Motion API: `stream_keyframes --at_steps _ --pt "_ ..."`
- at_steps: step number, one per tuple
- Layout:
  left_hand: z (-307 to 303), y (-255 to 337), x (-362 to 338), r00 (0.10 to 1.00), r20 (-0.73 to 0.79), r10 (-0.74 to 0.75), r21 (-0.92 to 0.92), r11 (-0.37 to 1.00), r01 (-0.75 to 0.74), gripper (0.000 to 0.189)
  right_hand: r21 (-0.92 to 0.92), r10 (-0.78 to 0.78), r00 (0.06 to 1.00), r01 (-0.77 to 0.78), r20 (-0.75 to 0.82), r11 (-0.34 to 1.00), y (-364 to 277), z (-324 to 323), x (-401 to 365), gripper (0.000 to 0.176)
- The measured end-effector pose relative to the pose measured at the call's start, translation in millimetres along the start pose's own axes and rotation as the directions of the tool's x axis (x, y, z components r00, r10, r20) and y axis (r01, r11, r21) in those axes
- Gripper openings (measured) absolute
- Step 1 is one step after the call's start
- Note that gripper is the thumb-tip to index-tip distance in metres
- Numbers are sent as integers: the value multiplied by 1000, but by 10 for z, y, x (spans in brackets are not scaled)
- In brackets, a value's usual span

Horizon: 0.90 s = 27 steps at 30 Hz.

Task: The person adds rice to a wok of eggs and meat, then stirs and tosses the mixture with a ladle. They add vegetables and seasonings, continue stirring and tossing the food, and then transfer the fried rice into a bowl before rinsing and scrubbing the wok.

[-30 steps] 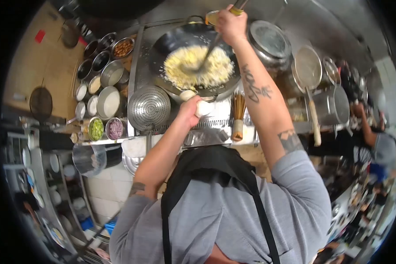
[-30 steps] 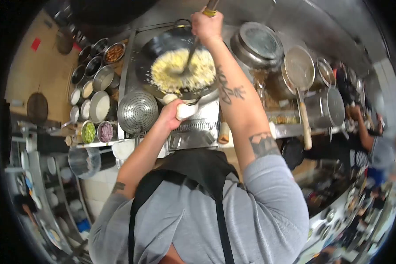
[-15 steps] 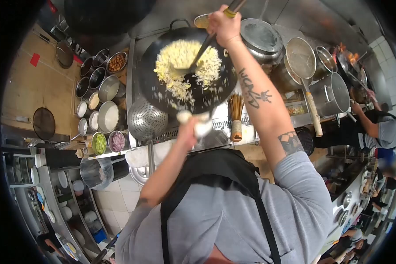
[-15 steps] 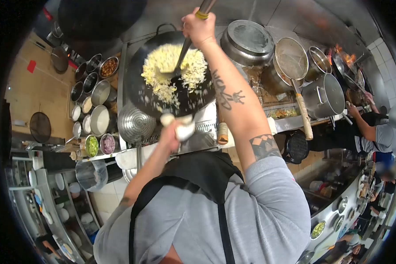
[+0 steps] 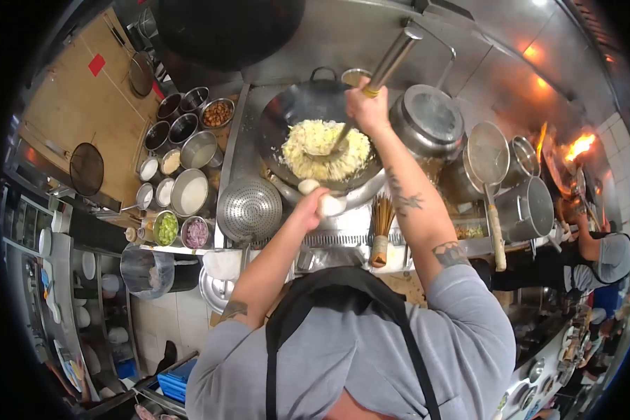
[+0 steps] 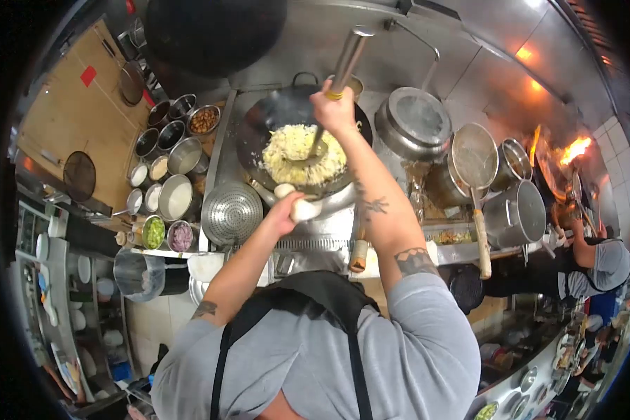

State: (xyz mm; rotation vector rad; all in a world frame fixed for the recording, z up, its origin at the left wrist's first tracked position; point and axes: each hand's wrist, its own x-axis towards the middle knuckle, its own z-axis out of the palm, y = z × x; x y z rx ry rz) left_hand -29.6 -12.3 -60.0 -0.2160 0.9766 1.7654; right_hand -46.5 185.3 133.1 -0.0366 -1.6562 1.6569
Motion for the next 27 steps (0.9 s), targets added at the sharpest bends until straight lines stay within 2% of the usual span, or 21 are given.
stream_keyframes --at_steps 1,2,4,6,7,9,10,11,12,14,15,16,18,19,20,21,22,23,24,25,27 --pt "-35 -37 -102 998 -15 61 -46 997 -61 25 4 43 996 -43 -81 999 -152 -100 189 24" --pt "-202 -59 -203 997 72 -17 -116 993 25 29 19 117 977 -115 -179 993 -272 -221 243 24" --pt "-574 -174 -527 989 144 17 -196 980 12 43 133 98 981 -76 -165 988 -553 -551 442 23" --pt "-850 -219 -1020 963 270 -22 -327 938 113 59 222 67 971 -14 -229 975 -770 -692 464 22" --pt "-934 -255 -1215 940 340 -35 -408 895 181 64 172 17 956 35 -294 985 -686 -638 372 22" --pt "-995 -315 -1435 943 331 21 -451 882 138 65 71 -94 904 136 -417 988 -294 -535 166 23" --pt "-1043 -325 -1514 945 324 36 -465 876 126 65 121 89 921 -45 -380 992 -23 -450 82 26" --pt "-1180 -402 -1415 965 259 38 -449 890 85 62 336 197 943 -101 -267 936 130 -363 165 27" --pt "-1310 -494 -1301 980 196 21 -410 910 63 60 347 258 955 -194 -149 918 -43 -157 235 28" --pt "-1494 -521 -1108 997 74 -3 -309 951 26 56 152 224 974 -217 -31 964 -468 393 250 23" --pt "-1340 -459 -1170 999 -3 41 -285 958 -40 49 20 109 992 -110 56 994 -496 522 199 16" --pt "-1332 -468 -1152 998 -12 56 -318 946 -56 49 17 38 983 -42 177 999 -611 663 51 18" --pt "-1403 -454 -1177 995 -37 90 -379 920 -97 50 32 -13 947 3 321 999 -217 624 -152 18" --pt "-1435 -439 -1234 997 -49 54 -393 917 -69 49 -206 -46 983 82 177 975 89 426 56 16" --pt "-1484 -454 -1292 997 -54 50 -400 914 -68 48 -51 196 973 -191 125 980 111 136 315 14" --pt "-1550 -474 -1365 997 -60 51 -405 911 -71 48 -143 210 977 -212 -29 967 -113 13 474 16" --pt "-1581 -490 -1437 996 -67 52 -411 909 -75 47 25 204 978 -205 42 978 -118 -286 685 17" --pt "-1493 -480 -1582 988 -104 118 -410 899 -151 46 14 96 994 -95 -44 995 -311 -359 722 17" --pt "-1489 -493 -1632 986 -113 126 -433 887 -163 47 14 34 995 -33 -98 999 -529 -352 642 22" --pt "-1545 -522 -1674 983 -123 136 -461 869 -177 47 98 9 991 4 -134 995 -537 -408 546 27" --pt "-1695 -609 -1668 978 -145 151 -504 839 -204 47 150 94 984 -71 -153 986 -73 -401 408 28"
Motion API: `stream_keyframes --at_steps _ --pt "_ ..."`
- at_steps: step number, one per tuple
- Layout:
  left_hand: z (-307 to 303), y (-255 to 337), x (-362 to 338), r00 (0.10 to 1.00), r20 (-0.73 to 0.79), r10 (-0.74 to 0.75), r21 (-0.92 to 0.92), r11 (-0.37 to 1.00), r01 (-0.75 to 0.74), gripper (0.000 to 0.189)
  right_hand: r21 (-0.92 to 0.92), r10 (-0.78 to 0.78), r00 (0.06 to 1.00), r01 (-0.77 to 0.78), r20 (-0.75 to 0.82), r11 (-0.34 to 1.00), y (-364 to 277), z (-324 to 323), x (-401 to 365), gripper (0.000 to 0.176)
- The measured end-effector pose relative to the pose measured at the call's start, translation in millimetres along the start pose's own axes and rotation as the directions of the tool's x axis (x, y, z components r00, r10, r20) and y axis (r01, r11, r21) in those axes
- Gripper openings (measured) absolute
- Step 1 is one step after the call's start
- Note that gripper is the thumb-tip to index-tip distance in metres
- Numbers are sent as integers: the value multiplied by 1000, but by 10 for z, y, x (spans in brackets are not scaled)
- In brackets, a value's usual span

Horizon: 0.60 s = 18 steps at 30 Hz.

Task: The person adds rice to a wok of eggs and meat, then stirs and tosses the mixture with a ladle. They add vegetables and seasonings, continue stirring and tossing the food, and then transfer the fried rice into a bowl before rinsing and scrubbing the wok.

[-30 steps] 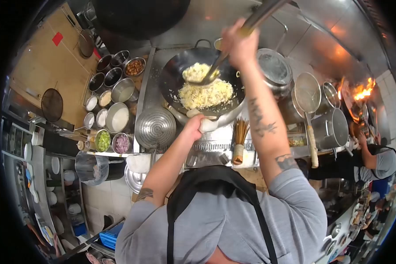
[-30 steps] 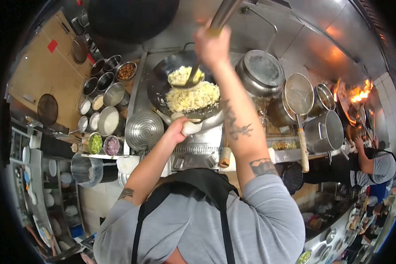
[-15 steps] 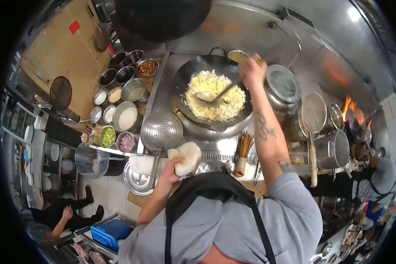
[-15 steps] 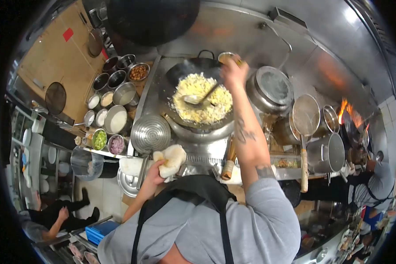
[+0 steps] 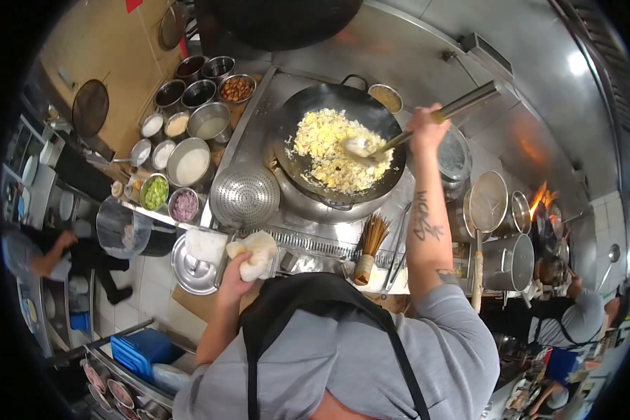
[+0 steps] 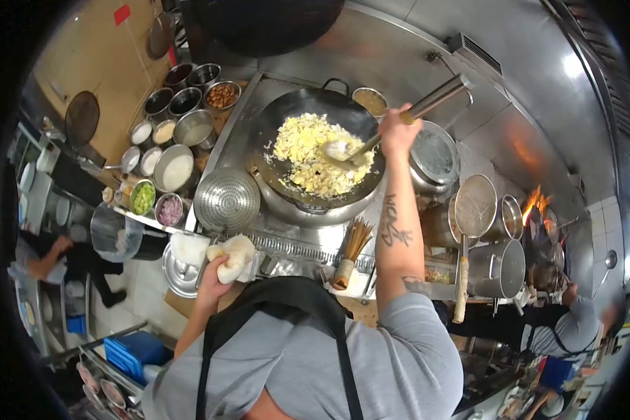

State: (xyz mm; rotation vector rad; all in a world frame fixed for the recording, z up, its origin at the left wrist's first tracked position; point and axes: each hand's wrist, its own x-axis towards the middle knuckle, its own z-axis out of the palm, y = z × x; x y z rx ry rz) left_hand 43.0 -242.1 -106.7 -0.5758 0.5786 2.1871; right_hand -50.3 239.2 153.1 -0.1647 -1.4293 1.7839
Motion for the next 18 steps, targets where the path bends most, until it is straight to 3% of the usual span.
stream_keyframes --at_steps 1,2,5,6,7,9,11,12,15,16,18 --pt "-31 -18 -21 1000 -8 10 3 1000 -10 46 23 43 998 -42 -39 999 103 12 -130 28" --pt "-12 -20 17 1000 -4 21 10 1000 -21 46 153 100 994 -106 47 983 108 18 -75 26" --pt "80 25 87 999 9 47 86 995 -47 47 28 116 976 -123 186 992 -501 431 -454 25" --pt "214 75 -26 999 5 41 80 996 -42 48 52 130 941 -153 314 987 -590 375 -614 24" --pt "275 111 -90 999 0 42 76 996 -42 49 -29 68 897 -61 437 998 -609 330 -755 25" --pt "115 121 -41 998 -7 58 49 997 -57 48 -235 115 977 -71 178 969 -278 58 -560 26" --pt "105 168 18 998 22 61 61 996 -62 47 -39 62 998 -61 30 997 -253 -164 -115 25" --pt "158 175 19 997 34 62 83 994 -65 46 0 -58 994 59 -91 998 -222 -226 -9 24" --pt "228 180 -75 995 63 74 90 993 -79 44 76 -72 963 94 -258 993 225 -197 -150 21" --pt "234 175 -38 994 84 74 65 995 -80 43 141 -17 994 33 -112 990 172 5 -184 23" --pt "264 89 -83 996 71 51 -3 999 -51 41 131 16 1000 -17 8 991 2 453 -121 25"
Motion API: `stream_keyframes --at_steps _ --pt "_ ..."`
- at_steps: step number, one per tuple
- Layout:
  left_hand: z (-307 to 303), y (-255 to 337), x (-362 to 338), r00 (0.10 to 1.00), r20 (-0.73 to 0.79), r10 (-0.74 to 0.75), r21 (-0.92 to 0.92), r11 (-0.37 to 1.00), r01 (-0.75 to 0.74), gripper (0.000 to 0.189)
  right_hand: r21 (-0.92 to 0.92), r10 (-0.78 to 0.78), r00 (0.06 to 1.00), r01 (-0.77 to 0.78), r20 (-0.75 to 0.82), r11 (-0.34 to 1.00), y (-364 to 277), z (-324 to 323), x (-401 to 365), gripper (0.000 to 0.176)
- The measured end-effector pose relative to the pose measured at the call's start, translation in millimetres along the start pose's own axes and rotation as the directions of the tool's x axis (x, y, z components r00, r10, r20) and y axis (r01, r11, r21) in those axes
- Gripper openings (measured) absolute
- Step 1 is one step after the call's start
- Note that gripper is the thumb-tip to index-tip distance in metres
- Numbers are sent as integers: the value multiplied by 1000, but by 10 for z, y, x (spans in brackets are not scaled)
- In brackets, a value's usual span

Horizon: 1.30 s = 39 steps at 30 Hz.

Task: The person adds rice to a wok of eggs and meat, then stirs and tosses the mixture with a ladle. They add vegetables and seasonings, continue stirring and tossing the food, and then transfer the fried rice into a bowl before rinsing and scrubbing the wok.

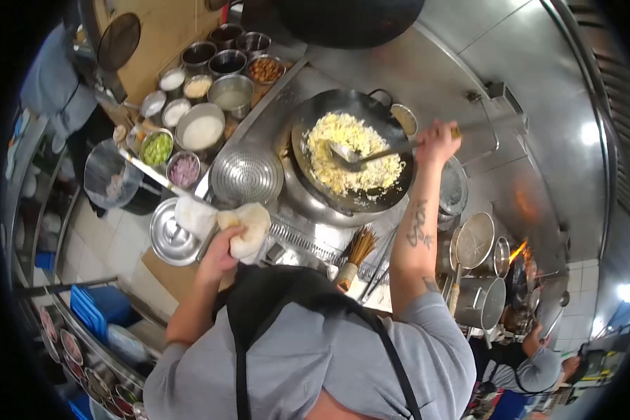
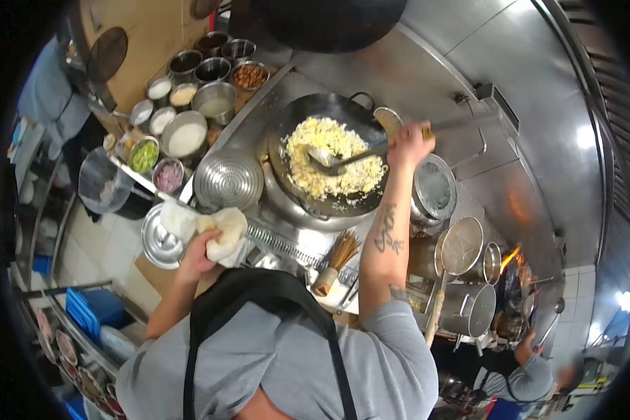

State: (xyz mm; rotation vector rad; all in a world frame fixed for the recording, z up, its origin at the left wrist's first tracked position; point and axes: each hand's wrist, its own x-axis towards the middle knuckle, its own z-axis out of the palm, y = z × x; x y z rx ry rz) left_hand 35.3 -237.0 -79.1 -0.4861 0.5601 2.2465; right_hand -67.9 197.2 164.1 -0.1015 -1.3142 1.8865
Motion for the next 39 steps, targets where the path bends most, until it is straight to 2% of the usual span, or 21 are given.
stream_keyframes --at_steps 2,3,5,6,7,8,10,12,15,17,19,22,23,25,26,29,31,33,35,36,39 --pt "22 -37 -13 999 43 15 26 1000 -17 41 45 -23 984 15 174 999 -50 397 12 25" --pt "12 -66 -16 997 70 45 60 997 -49 42 94 -177 934 155 311 983 30 549 -53 26" --pt "-48 -102 34 998 58 21 38 999 -23 44 -66 -88 910 125 405 990 458 487 -128 24" --pt "-90 -110 21 999 50 0 34 999 -2 45 -151 31 955 14 294 988 601 212 128 22" --pt "-99 -106 21 999 44 15 12 1000 -16 47 -205 84 996 -75 36 976 465 53 415 20" --pt "-121 -88 -12 999 31 31 -9 1000 -30 48 -167 -10 995 26 97 986 353 -166 652 21" --pt "-110 -46 -117 998 23 50 -32 998 -49 50 -140 10 1000 -8 15 990 -13 -350 768 23" --pt "-45 12 -276 997 34 67 -39 997 -66 52 -123 -186 978 175 -90 977 -85 -465 656 24" --pt "-206 -19 -206 996 -17 85 22 996 -85 53 118 -38 988 57 -150 991 428 -576 370 24" --pt "-142 -47 -197 999 -12 31 14 999 -31 53 -45 -7 999 9 44 999 439 -168 530 27" --pt "-96 -25 -23 997 2 -72 8 997 72 53 -27 -32 974 39 224 999 249 310 507 27" --pt "50 -40 77 998 41 -48 70 997 45 53 112 -104 941 71 321 991 465 471 252 25" --pt "101 -58 30 999 21 -38 106 994 35 53 -25 -89 932 104 351 994 694 368 212 27" --pt "286 -74 54 1000 7 13 170 985 -14 53 -165 124 968 -89 219 982 484 101 531 28" --pt "294 -123 48 996 82 27 211 976 -43 52 -315 60 981 2 184 949 390 -66 708 27" --pt "633 -370 202 979 139 -150 357 930 91 47 -225 -135 988 149 74 963 -317 -431 654 25" --pt "904 -585 506 972 64 -225 299 934 196 41 -70 -155 987 158 42 985 -5 -911 456 28" --pt "1216 -709 821 971 79 -225 320 928 189 36 1 -10 1000 10 9 1000 253 -578 44 28" --pt "1417 -833 1129 959 44 -279 337 908 249 38 114 105 980 -125 169 986 29 -222 -18 27" --pt "1648 -788 1142 940 -24 -340 282 900 332 32 62 116 969 -133 220 989 -205 -60 -150 26" --pt "1620 -933 1447 967 -84 -239 334 908 254 28 -74 166 910 -149 380 986 -507 97 -335 25"
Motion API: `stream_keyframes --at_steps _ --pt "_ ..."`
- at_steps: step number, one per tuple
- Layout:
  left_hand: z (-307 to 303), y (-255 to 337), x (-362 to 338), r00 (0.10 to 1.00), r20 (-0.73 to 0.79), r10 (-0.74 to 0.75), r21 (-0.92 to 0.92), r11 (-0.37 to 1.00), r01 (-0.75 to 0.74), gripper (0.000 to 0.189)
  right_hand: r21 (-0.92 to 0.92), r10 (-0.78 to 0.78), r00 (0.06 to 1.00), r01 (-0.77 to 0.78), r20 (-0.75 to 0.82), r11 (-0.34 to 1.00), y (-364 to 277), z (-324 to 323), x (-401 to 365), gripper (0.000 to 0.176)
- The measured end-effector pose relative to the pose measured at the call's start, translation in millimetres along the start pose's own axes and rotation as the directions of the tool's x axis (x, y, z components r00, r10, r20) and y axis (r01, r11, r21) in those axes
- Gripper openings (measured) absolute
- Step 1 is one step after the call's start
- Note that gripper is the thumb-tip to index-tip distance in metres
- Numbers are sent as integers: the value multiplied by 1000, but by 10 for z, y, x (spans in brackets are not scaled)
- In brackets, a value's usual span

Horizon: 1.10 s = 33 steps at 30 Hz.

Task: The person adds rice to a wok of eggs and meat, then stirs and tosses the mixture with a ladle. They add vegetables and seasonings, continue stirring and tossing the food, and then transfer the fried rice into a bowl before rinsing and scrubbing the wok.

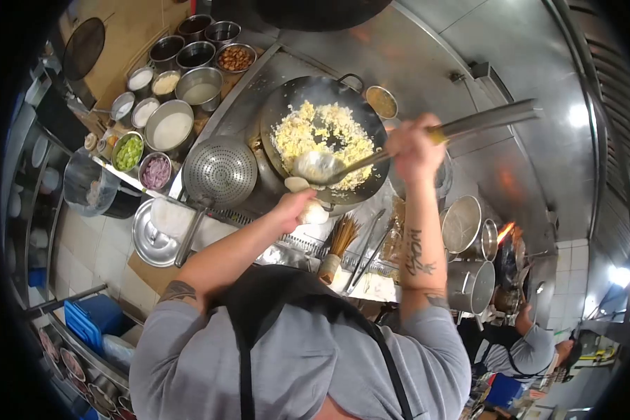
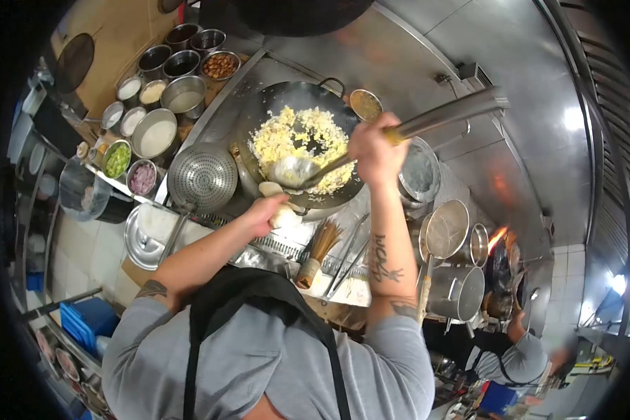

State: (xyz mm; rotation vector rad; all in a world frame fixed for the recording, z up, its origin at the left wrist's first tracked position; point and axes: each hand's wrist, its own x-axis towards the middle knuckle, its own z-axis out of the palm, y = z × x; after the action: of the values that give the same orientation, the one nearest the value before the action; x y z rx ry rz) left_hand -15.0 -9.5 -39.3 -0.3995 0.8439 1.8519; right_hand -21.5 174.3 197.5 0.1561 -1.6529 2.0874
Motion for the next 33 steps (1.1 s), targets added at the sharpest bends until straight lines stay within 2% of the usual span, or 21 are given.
stream_keyframes --at_steps 2,3,4,6,8,9,10,12,13,15,16,18,20,21,23,24,27,29,30,32,33 --pt "-52 -39 72 999 -29 -22 30 999 23 26 -48 14 999 -12 43 999 248 -414 -68 25" --pt "-15 9 78 999 -31 -21 55 998 23 25 55 28 995 -23 -93 998 171 -703 79 26" --pt "10 48 91 999 -34 -18 74 997 21 25 -79 -51 974 35 -222 996 -23 -889 179 28" --pt "-152 -14 561 996 30 -86 46 995 85 24 -111 -210 877 179 -433 978 29 -1143 133 28" --pt "-274 -154 673 983 30 -184 73 981 181 24 -35 -104 888 98 -448 995 439 -906 -36 28" --pt "-111 -193 267 993 -80 -92 177 979 105 25 11 -61 915 71 -399 997 311 -704 -49 26" --pt "-64 -253 -35 989 -100 -108 176 977 124 24 12 9 931 -5 -365 1000 7 -543 -1 25" --pt "-136 -475 -689 996 -82 -45 61 997 50 25 16 160 939 -163 -305 987 -564 -231 24 23" --pt "-82 -544 -966 995 -45 87 104 991 -82 26 8 225 919 -235 -324 972 -702 -164 83 20" --pt "86 -517 -1095 997 -81 -1 13 1000 2 23 -8 247 898 -269 -364 963 -469 -143 199 21" --pt "241 -360 -1009 991 -110 -79 6 997 80 22 -24 247 894 -276 -375 961 -343 -96 268 22" --pt "350 -170 -625 981 -64 -183 -86 980 177 22 -143 23 879 -103 -476 984 100 -245 367 18" --pt "222 -120 -421 981 -75 -177 19 984 179 23 -15 10 906 -18 -423 1000 341 -267 266 21" --pt "-26 -303 -325 996 -92 -2 95 995 11 23 9 -41 922 49 -385 999 323 -257 247 22" --pt "-288 -659 -775 996 -40 86 154 985 -78 24 41 -157 937 179 -313 983 175 -359 207 24" --pt "-335 -755 -971 984 17 177 187 966 -177 25 62 -122 952 145 -281 987 0 -355 223 25" --pt "-116 -649 -1136 990 -106 96 214 974 -71 28 42 -28 975 38 -222 998 -527 -207 275 24" --pt "-4 -479 -569 988 -154 -13 66 998 24 22 -78 9 934 -39 -357 996 -366 -114 250 21" --pt "6 -355 -216 996 -44 -79 -41 996 77 21 -131 12 909 -73 -417 989 -231 -19 250 20" --pt "15 -184 47 987 -31 -155 68 985 157 24 -49 -8 910 -13 -414 999 132 -56 156 22" --pt "-95 -286 -49 997 -32 -68 149 986 72 20 -77 -85 917 60 -389 995 301 -162 110 23"
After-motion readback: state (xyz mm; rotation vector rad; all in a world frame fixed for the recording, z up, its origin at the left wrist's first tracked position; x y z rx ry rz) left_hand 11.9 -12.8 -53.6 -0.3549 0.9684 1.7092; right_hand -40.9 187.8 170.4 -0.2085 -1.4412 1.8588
